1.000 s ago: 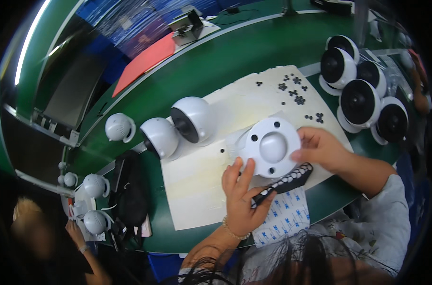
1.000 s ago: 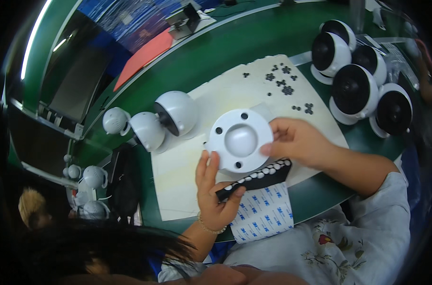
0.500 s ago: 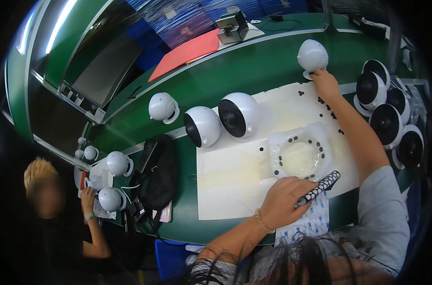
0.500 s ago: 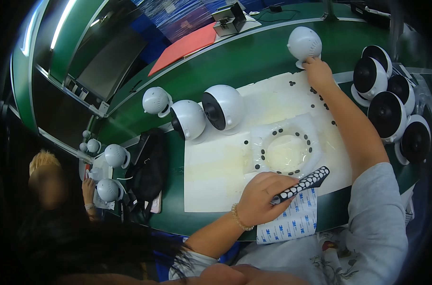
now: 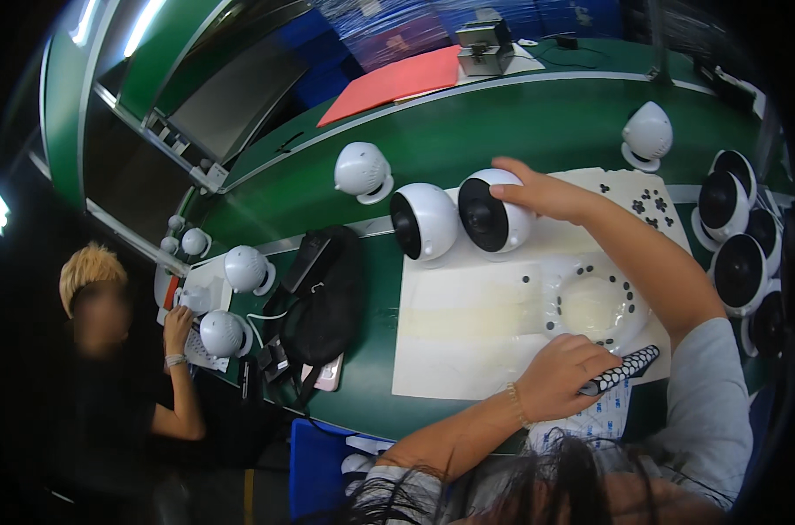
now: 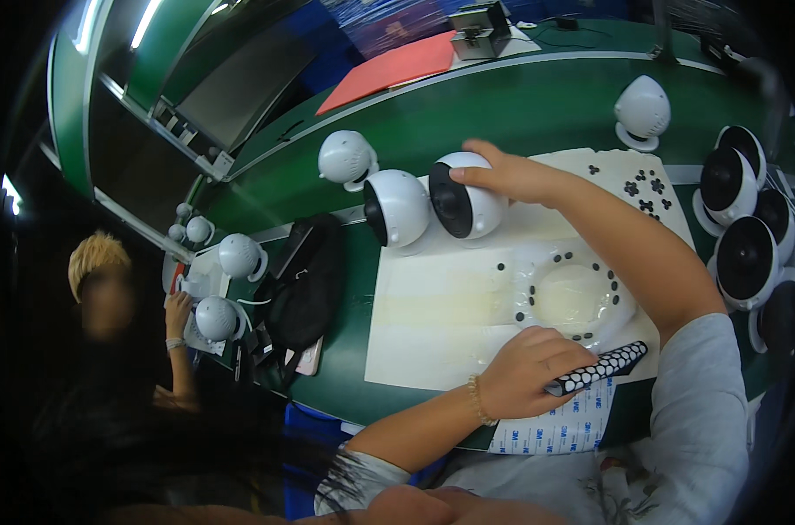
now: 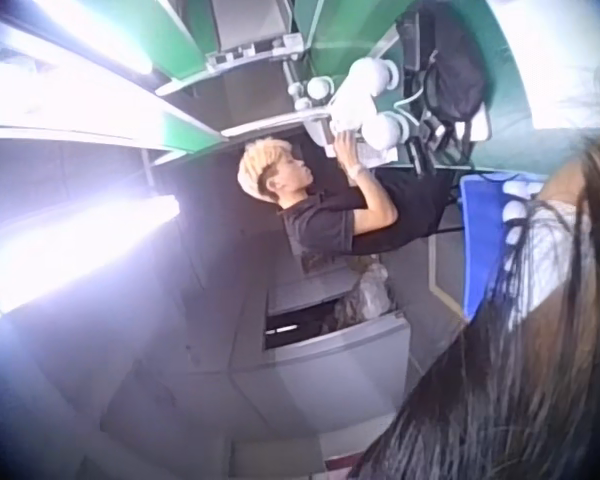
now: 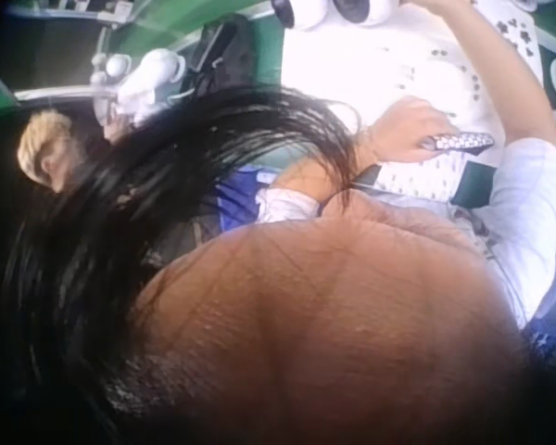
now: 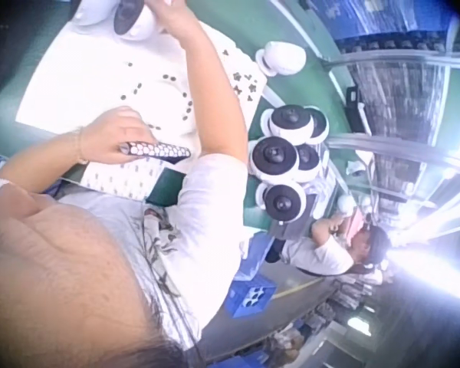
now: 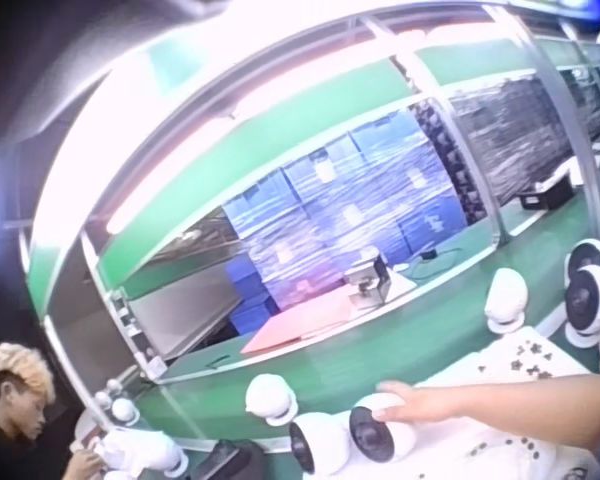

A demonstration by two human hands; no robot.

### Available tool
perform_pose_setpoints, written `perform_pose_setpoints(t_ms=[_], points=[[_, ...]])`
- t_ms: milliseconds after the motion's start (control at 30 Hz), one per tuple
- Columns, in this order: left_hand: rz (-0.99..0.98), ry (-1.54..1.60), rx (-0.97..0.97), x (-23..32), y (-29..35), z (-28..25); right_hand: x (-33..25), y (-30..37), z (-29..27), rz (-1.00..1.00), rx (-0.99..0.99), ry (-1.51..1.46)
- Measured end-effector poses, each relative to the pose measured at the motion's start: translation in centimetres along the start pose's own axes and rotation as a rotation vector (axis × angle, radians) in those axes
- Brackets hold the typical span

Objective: The person assembles white dome security cameras at a factory workstation. They pick up camera bodies, attach black circular components to the lens area, and place the finished units into a blue bin. The process is repeated for multiple units throughout the clip.

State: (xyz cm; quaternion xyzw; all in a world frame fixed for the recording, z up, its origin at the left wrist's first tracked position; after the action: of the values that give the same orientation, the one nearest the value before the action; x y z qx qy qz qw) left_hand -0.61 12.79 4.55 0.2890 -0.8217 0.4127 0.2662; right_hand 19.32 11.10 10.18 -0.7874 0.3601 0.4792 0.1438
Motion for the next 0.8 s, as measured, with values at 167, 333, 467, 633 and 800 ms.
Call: perform_pose_setpoints(t_ms=[167,333,467,633,800], points=[[0.005,-0.011,-0.05,-0.4,0.1,0.3,-0.6,-0.2,2.9,-0.047,-0.074,-0.095],[0.059,-0.028,-0.029,-0.6,0.1,0.2,-2.2,0.3,7.5,-0.238,-0.242,-0.041],[0.096,-0.054,0.008,-0.9,0.3,0.3,-2.8,0.6,11.7,-0.437,-0.352,-0.083],[0.016,-0.004,-0.02,-0.3,0.2,-0.6,-2.6,-6.4,7.0,-0.298,-0.048,0.099],[0.056,0.005,-0.204,-1.4,-0.3,0.0,2.2,-15.9,5.2,-0.538,0.218,0.544]])
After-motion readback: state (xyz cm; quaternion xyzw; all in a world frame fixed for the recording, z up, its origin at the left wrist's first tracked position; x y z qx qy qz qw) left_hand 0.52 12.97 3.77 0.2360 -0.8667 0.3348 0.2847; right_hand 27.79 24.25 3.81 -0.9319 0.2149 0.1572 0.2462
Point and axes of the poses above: each hand's wrist, its own y-axis away from the middle knuckle, its own z-axis out of the palm, x = y × z, the point moved 2 cm from there along -y, towards the middle knuckle, and after that the axes turned 7 degrees about y, right-handed, at the moved point
